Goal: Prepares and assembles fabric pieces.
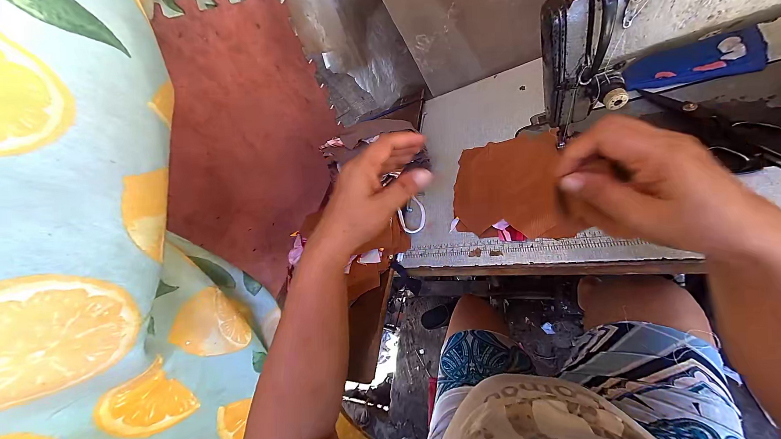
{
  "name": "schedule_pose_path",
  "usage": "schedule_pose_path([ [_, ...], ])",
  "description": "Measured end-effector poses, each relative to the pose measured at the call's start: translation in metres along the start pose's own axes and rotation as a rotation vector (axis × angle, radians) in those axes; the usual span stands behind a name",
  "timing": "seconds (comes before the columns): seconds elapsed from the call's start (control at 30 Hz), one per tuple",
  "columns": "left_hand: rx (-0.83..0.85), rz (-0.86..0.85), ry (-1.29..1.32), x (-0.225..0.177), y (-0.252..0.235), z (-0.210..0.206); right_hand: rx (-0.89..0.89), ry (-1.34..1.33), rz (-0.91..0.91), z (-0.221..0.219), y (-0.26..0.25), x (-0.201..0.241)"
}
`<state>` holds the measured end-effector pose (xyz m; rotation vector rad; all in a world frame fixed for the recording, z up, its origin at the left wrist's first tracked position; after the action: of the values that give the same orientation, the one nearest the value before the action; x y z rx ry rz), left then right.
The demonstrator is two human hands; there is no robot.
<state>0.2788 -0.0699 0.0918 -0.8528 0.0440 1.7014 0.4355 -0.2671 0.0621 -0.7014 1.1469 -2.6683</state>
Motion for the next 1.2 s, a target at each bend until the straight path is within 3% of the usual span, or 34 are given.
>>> schedule_pose_path([
  [0.13, 0.209, -0.135, 0.321, -0.035, 0.011, -0.027, 0.167, -0.183, 0.229, -0.044, -0.065, 0.055],
  [0.3, 0.087, -0.052, 0.267, -0.019, 0.034, 0.014, 0.337, -0.258, 0.161, -0.074, -0.112, 0.067],
  [0.43, -0.014, 0.023, 0.258, 0.0, 0.051, 0.048, 0.437, -0.131, 0.11, -0.095, -0.124, 0.06],
  [0.5, -0.059, 0.049, 0.254, 0.006, 0.058, 0.063, 0.429, -0.204, 0.086, -0.102, -0.13, 0.054],
  [0.67, -0.046, 0.064, 0.34, 0.02, 0.071, 0.082, 0.359, -0.715, -0.003, -0.112, -0.15, 0.059],
  [0.83, 0.023, 0.07, 0.452, 0.024, 0.077, 0.072, 0.357, -0.827, 0.019, -0.119, -0.165, 0.084],
  [1.03, -0.062, 0.102, 0.272, 0.049, 0.088, 0.105, 0.261, -0.677, 0.028, -0.109, -0.173, 0.075],
  [1.2, -0.208, 0.276, -0.194, 0.102, 0.07, 0.137, 0.14, -0.44, -0.087, -0.138, -0.179, 0.043],
])
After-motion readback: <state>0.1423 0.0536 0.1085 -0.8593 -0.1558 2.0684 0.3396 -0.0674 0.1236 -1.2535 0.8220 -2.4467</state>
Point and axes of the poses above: each hand's wrist, its own y-axis away from the middle knuckle, its own z-axis out of the back of the hand, x = y × z, the point moved 9 cm from there along -y, towards the middle knuckle, and after that the axes turned 5 degrees about z, right-handed, at the moved point
